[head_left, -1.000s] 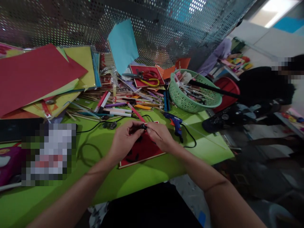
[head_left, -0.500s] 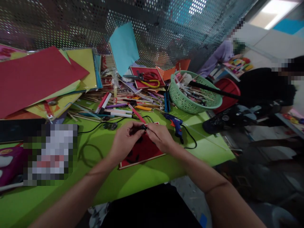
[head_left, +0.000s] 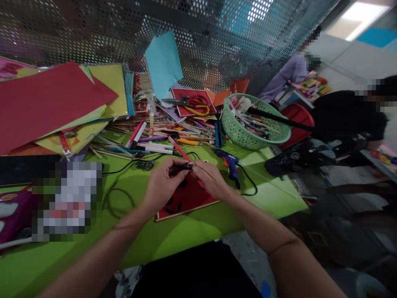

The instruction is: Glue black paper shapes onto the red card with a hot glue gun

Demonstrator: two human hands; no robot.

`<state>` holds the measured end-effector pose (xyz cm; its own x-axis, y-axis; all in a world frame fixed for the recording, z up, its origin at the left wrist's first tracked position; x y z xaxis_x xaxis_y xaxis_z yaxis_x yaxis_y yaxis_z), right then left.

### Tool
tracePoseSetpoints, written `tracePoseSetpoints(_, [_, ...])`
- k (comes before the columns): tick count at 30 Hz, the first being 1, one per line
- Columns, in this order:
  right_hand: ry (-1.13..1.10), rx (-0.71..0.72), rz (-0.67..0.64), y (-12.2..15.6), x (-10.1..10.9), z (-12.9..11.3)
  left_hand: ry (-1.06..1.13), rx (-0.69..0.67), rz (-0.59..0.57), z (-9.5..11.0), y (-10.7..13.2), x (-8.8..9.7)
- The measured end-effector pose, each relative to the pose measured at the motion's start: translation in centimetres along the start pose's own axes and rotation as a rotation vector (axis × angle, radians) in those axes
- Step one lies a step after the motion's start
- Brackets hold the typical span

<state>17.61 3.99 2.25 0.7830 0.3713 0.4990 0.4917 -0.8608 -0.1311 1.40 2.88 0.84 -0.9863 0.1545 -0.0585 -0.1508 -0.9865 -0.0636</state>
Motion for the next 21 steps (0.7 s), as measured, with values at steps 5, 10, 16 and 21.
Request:
tracePoseSetpoints(5, [-0.015, -0.022, 0.017, -0.24, -0.15, 0.04, -0.080, -0.032, 0.021, 0.05, 0.15, -0.15])
tracePoseSetpoints(10, [0.099, -0.022, 0.080, -0.11, 0.22, -0.30, -0.066, -0.016, 0.057, 0.05, 0.25, -0.15])
tracePoseSetpoints(16, [0.127, 0.013, 0.066, -0.03, 0.35, -0.26, -0.190, -0.104, 0.047, 0.28, 0.35, -0.06])
tracePoseSetpoints(21, [0.154, -0.026, 0.109, -0.18, 0.21, -0.05, -0.342, -0.222, 0.039, 0.47, 0.63, -0.25])
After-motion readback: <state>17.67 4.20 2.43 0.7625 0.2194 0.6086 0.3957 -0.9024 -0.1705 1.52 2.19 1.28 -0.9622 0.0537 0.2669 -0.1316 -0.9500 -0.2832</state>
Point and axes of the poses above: each hand's wrist, its own y-axis away from the middle knuckle, its own x-axis out of the back of the hand, z = x × y, the point moved 3 cm from there along -y, towards the middle knuckle, and after that the axes turned 3 degrees about -z, right-handed, at the moved point
